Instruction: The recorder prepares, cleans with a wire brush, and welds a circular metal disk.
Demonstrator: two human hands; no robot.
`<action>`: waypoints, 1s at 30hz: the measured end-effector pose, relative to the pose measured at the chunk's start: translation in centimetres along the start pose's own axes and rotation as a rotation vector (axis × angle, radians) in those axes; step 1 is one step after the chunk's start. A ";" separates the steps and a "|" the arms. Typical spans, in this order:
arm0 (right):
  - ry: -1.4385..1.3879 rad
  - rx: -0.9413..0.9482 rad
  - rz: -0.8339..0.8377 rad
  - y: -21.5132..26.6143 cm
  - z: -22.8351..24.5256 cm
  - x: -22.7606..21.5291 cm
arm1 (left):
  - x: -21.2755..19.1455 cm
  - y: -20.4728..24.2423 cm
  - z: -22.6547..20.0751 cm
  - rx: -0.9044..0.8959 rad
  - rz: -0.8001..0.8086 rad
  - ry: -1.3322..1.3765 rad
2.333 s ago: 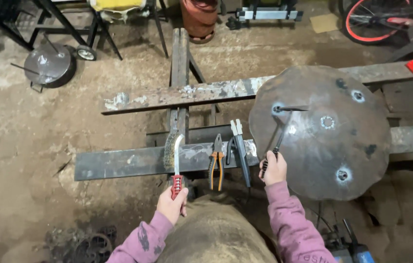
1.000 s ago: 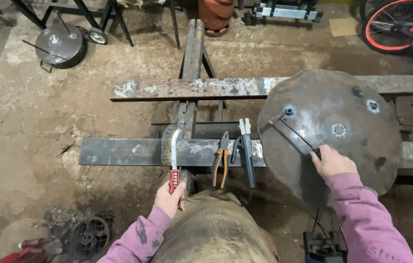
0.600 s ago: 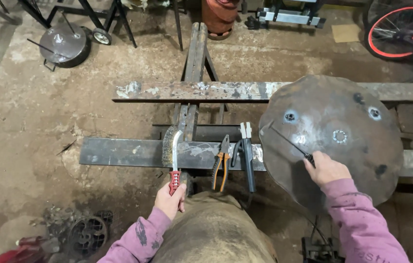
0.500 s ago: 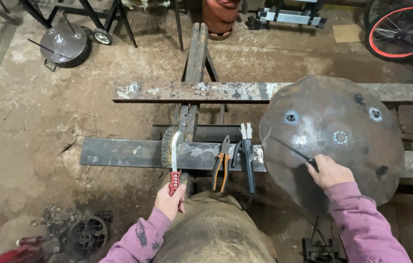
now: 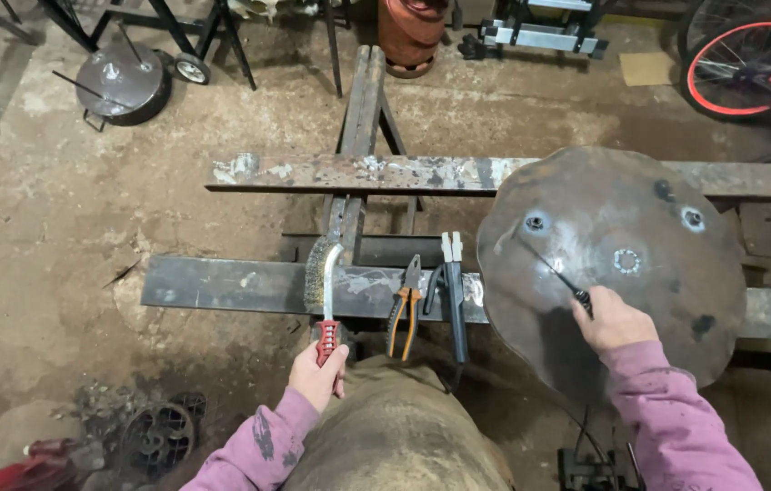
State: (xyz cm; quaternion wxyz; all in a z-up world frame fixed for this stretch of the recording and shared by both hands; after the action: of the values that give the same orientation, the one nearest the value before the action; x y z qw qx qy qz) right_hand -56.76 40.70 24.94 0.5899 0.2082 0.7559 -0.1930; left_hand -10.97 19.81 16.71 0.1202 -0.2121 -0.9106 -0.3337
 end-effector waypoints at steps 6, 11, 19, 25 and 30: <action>0.097 0.034 0.076 0.0 -0.3 0.4 | 0.6 0.7 1.5 -0.032 -0.030 0.045; 0.047 0.028 0.080 0.0 -0.1 0.1 | 0.7 1.7 2.6 -0.043 -0.064 0.013; -0.479 0.268 -0.240 3.7 4.8 2.4 | -0.2 -1.2 1.3 -0.065 -0.057 0.044; -1.429 0.834 0.225 1.8 8.5 3.5 | 1.5 -3.7 -0.4 -0.068 0.057 -0.035; -1.607 0.864 0.250 2.2 8.4 2.3 | 3.8 -3.3 -2.0 -0.040 0.024 -0.126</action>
State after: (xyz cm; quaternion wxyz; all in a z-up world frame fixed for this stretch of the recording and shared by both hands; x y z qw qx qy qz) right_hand -49.25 38.19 20.62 0.8251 0.2938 -0.0471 -0.4802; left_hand -15.67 17.33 17.72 0.0624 -0.2461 -0.9069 -0.3362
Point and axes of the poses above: each hand's wrist, its own y-axis away from the middle knuckle, its own x-axis out of the palm, z = x × y, the point moved 1 cm from there along -y, towards the middle knuckle, and after that the axes turned 14 degrees about y, right-handed, at the moved point
